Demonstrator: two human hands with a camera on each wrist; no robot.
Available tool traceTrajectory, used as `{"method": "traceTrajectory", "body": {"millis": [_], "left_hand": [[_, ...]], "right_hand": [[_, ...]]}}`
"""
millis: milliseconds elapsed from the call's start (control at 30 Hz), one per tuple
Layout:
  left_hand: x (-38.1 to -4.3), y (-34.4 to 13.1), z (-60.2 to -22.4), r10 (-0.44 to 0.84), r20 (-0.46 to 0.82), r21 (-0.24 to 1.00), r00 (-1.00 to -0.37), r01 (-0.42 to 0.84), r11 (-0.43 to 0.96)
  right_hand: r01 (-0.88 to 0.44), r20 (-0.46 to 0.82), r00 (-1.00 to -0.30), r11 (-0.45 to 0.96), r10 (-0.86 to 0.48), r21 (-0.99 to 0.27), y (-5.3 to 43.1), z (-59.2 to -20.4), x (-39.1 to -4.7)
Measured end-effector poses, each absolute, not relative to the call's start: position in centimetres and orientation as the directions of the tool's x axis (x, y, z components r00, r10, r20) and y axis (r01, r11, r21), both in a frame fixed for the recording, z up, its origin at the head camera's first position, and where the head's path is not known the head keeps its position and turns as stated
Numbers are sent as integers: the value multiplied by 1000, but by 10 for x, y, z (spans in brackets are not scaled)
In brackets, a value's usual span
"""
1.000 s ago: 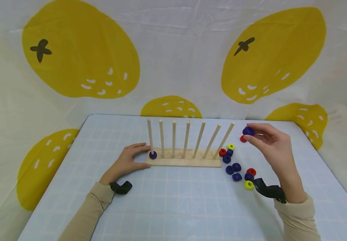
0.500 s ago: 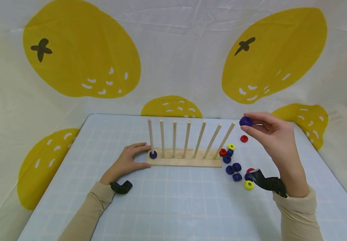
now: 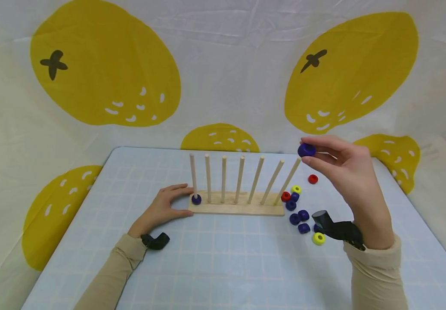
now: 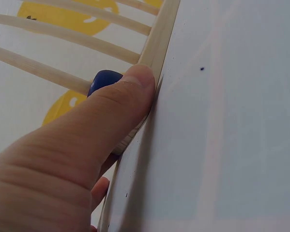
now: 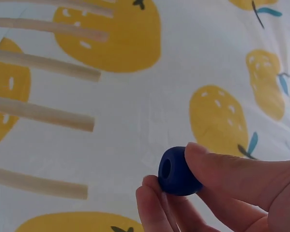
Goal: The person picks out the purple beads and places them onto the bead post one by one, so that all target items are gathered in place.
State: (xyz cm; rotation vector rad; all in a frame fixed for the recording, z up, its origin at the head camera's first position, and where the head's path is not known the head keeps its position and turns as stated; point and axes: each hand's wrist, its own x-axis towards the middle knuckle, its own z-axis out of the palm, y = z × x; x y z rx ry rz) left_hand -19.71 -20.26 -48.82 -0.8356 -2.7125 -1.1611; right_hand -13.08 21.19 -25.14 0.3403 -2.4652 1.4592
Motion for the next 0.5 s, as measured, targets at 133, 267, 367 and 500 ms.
{"method": "traceTrajectory", "body": {"millis": [133,267,367,500], "left_hand": [[-197,-203,-488,449,270,651,-852,505,567],[-198,-203,-489,452,269,652,-851,506,565],[-199,-204,-490,455,281,647,-845,517,561],[-200,-204,-491,460,291,643,-839,527,556]], "right_hand": [[-316,312,-946,451,-86,-835,204,-243,-130],[-329,315,-943,443,-109,-834,196,-237,-131],[-339,316,-940,434,-127,-835,190,-233,-132],[-352,317,-936,426,-155,-834,183,-229,-134]]}}
